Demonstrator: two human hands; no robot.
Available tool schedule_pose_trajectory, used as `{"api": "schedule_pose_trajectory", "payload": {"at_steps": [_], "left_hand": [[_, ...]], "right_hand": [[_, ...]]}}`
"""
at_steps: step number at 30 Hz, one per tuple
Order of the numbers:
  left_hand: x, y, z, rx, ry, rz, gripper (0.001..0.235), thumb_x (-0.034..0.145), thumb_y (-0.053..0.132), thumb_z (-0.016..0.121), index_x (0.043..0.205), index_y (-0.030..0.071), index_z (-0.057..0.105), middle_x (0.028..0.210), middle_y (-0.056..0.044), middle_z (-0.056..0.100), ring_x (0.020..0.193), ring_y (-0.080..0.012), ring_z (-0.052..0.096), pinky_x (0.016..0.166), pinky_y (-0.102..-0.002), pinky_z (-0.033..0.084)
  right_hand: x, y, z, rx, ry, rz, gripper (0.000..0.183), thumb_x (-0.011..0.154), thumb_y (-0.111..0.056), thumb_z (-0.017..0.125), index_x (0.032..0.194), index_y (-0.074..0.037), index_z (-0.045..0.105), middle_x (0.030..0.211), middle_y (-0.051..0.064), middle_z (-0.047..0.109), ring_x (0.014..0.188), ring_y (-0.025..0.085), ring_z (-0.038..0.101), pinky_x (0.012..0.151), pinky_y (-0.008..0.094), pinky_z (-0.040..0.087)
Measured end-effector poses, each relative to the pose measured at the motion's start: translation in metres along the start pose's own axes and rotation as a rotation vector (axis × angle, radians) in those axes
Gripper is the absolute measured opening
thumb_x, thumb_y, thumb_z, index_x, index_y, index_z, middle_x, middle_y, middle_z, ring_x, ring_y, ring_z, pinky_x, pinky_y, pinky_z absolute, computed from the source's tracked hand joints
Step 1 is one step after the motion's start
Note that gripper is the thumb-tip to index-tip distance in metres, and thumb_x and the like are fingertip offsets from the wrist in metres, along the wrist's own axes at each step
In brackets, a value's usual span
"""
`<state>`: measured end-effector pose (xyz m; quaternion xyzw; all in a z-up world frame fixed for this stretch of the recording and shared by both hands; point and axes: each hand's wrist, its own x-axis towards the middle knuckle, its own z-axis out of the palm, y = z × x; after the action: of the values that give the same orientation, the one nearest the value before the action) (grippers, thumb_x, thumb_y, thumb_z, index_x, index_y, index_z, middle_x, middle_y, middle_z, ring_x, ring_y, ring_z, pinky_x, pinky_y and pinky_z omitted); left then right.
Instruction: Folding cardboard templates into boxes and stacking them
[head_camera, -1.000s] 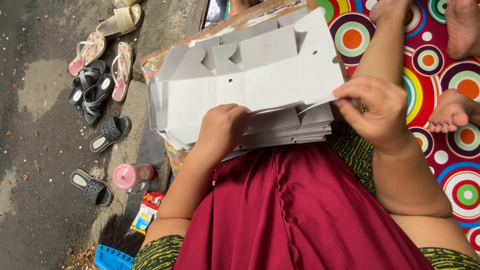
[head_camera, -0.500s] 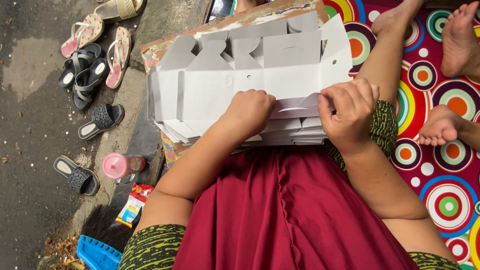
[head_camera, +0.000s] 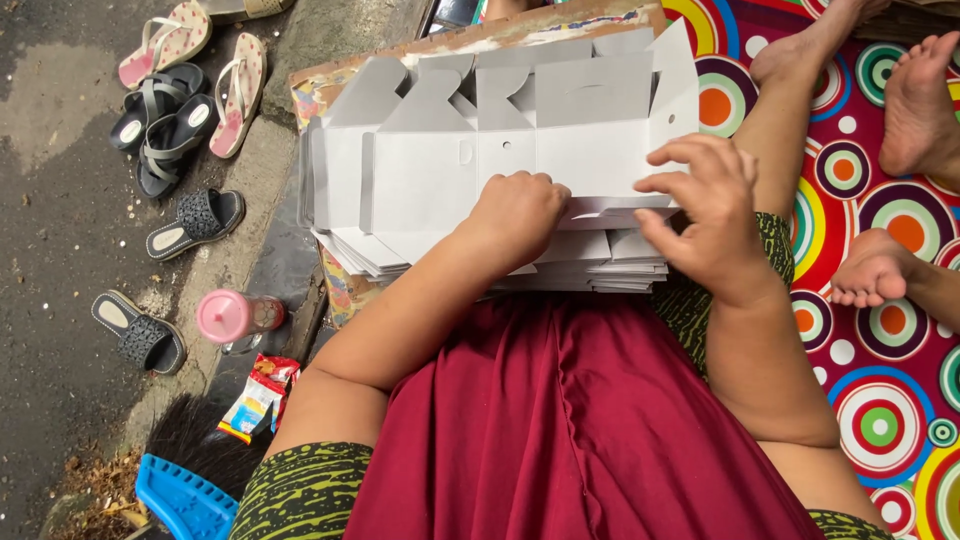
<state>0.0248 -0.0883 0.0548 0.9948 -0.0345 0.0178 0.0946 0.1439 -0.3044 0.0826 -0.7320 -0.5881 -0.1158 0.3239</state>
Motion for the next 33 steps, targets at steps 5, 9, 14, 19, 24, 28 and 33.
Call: {"api": "schedule_pose_trajectory", "payload": {"at_steps": [5, 9, 14, 19, 24, 28, 33], "left_hand": [[-0.013, -0.009, -0.002, -0.091, 0.076, 0.007, 0.025, 0.088, 0.02, 0.075, 0.108, 0.005, 0.072, 0.086, -0.014, 0.072, 0.088, -0.0345, 0.075, 0.074, -0.058, 0.062], [-0.064, -0.008, -0.056, -0.18, 0.059, -0.024, 0.092, 0.06, 0.043, 0.098, 0.132, 0.004, 0.056, 0.121, -0.022, 0.063, 0.125, -0.047, 0.056, 0.095, -0.077, 0.044], [-0.117, -0.016, -0.059, -0.107, 0.071, -0.181, 0.061, 0.064, 0.029, 0.095, 0.11, 0.005, 0.064, 0.137, -0.025, 0.056, 0.145, -0.0521, 0.032, 0.098, -0.09, 0.019], [-0.127, -0.043, -0.027, -0.057, 0.33, -0.181, 0.016, 0.08, 0.013, 0.085, 0.088, 0.012, 0.071, 0.13, -0.013, 0.064, 0.139, -0.0429, 0.047, 0.099, -0.089, 0.019], [-0.108, -0.041, -0.021, 0.039, 0.568, -0.111, 0.013, 0.088, 0.016, 0.079, 0.081, 0.019, 0.069, 0.123, -0.007, 0.07, 0.133, -0.0355, 0.056, 0.1, -0.089, 0.008], [-0.08, -0.018, -0.03, 0.198, 0.662, -0.043, 0.018, 0.083, 0.007, 0.08, 0.071, 0.015, 0.068, 0.117, -0.011, 0.07, 0.132, -0.0387, 0.055, 0.094, -0.095, 0.0], [-0.057, 0.001, -0.036, 0.322, 0.709, -0.016, 0.019, 0.076, -0.003, 0.078, 0.064, 0.01, 0.07, 0.114, -0.016, 0.068, 0.133, -0.0429, 0.053, 0.089, -0.1, 0.003]], "right_hand": [[-0.007, 0.015, 0.005, 0.041, -0.057, 0.074, 0.007, 0.097, -0.012, 0.08, 0.094, -0.015, 0.074, 0.106, 0.002, 0.074, 0.118, 0.03, 0.066, 0.1, 0.044, 0.037], [-0.009, 0.029, 0.019, 0.079, -0.028, 0.083, 0.009, 0.098, -0.009, 0.079, 0.094, -0.016, 0.074, 0.099, -0.003, 0.075, 0.108, 0.026, 0.067, 0.096, 0.042, 0.038], [0.005, 0.02, 0.021, 0.147, 0.114, 0.064, 0.011, 0.104, -0.004, 0.082, 0.098, -0.01, 0.076, 0.094, 0.004, 0.075, 0.098, 0.03, 0.065, 0.096, 0.043, 0.042], [0.018, 0.002, 0.03, 0.213, 0.178, 0.047, 0.009, 0.101, -0.002, 0.084, 0.097, -0.005, 0.076, 0.092, 0.007, 0.074, 0.096, 0.032, 0.065, 0.093, 0.043, 0.043], [0.019, -0.022, 0.044, 0.201, 0.191, -0.027, 0.006, 0.1, -0.005, 0.079, 0.096, -0.006, 0.075, 0.087, 0.007, 0.072, 0.09, 0.032, 0.063, 0.086, 0.044, 0.044], [0.014, -0.033, 0.051, 0.118, 0.202, -0.079, 0.008, 0.1, -0.005, 0.078, 0.094, -0.008, 0.074, 0.087, 0.005, 0.07, 0.086, 0.031, 0.061, 0.085, 0.045, 0.042], [0.007, -0.038, 0.052, 0.055, 0.215, -0.079, 0.008, 0.098, -0.002, 0.077, 0.094, -0.009, 0.074, 0.086, 0.005, 0.069, 0.086, 0.03, 0.061, 0.083, 0.046, 0.042]]}}
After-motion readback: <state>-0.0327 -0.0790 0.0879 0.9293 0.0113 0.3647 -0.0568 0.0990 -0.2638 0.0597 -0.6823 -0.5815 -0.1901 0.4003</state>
